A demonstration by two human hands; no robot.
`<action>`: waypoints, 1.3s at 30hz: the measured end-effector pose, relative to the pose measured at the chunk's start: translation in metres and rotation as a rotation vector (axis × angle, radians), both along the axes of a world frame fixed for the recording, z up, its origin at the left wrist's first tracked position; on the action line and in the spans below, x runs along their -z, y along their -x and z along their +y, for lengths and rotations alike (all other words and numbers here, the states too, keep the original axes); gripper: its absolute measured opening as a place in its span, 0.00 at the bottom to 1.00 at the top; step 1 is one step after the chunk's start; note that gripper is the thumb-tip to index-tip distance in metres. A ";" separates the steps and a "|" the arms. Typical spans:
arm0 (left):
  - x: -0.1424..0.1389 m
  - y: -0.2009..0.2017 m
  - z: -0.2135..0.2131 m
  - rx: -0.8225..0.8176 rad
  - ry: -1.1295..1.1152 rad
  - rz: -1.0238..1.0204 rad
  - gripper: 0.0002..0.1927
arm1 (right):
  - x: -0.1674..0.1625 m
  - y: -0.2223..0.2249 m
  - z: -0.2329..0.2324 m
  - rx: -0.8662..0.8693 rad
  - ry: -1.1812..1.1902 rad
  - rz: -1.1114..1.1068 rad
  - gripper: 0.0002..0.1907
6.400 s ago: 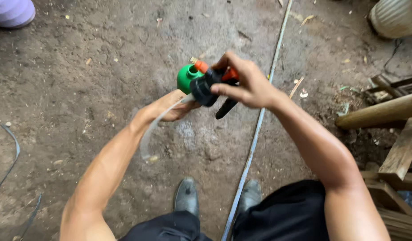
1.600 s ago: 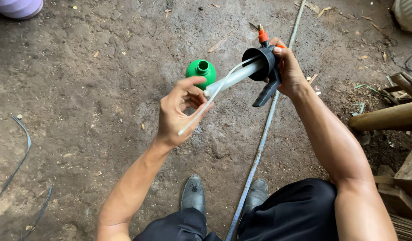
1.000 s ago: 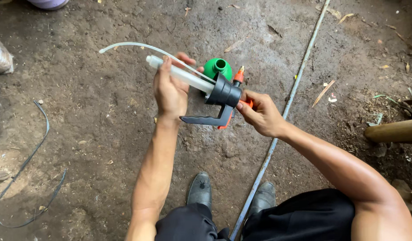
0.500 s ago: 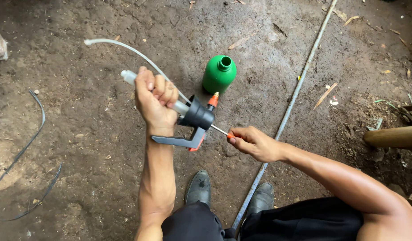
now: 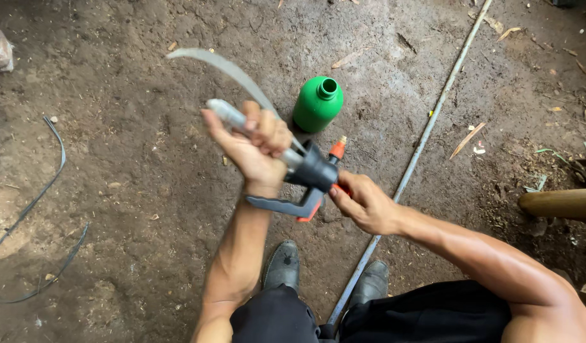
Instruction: The person sits on the ground and assembles a garden pump sprayer. They thread a hose onto the pump head, insert a plastic tube into the assembly, fit small connector fittings, and screw the nozzle and pump parts together by hand.
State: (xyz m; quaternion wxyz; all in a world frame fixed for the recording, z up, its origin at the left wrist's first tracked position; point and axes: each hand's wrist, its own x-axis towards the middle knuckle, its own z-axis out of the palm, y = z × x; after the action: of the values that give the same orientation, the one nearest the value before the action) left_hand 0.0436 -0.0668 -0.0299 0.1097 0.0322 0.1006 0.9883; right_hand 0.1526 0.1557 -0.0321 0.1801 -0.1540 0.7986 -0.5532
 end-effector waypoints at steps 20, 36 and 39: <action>0.003 0.034 -0.069 -0.066 0.051 0.057 0.33 | 0.007 0.030 0.073 -0.031 -0.093 -0.208 0.17; 0.009 0.015 -0.010 0.132 0.094 0.032 0.27 | 0.020 0.035 0.043 -0.098 -0.154 -0.062 0.15; 0.008 0.019 -0.018 0.088 0.090 0.083 0.28 | 0.017 0.037 0.055 -0.115 -0.202 -0.063 0.17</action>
State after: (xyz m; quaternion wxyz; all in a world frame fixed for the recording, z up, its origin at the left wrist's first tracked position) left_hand 0.0245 -0.0846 -0.0377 0.1499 0.0726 0.1479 0.9749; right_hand 0.1153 0.2104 -0.0489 0.2513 -0.1633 0.8340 -0.4633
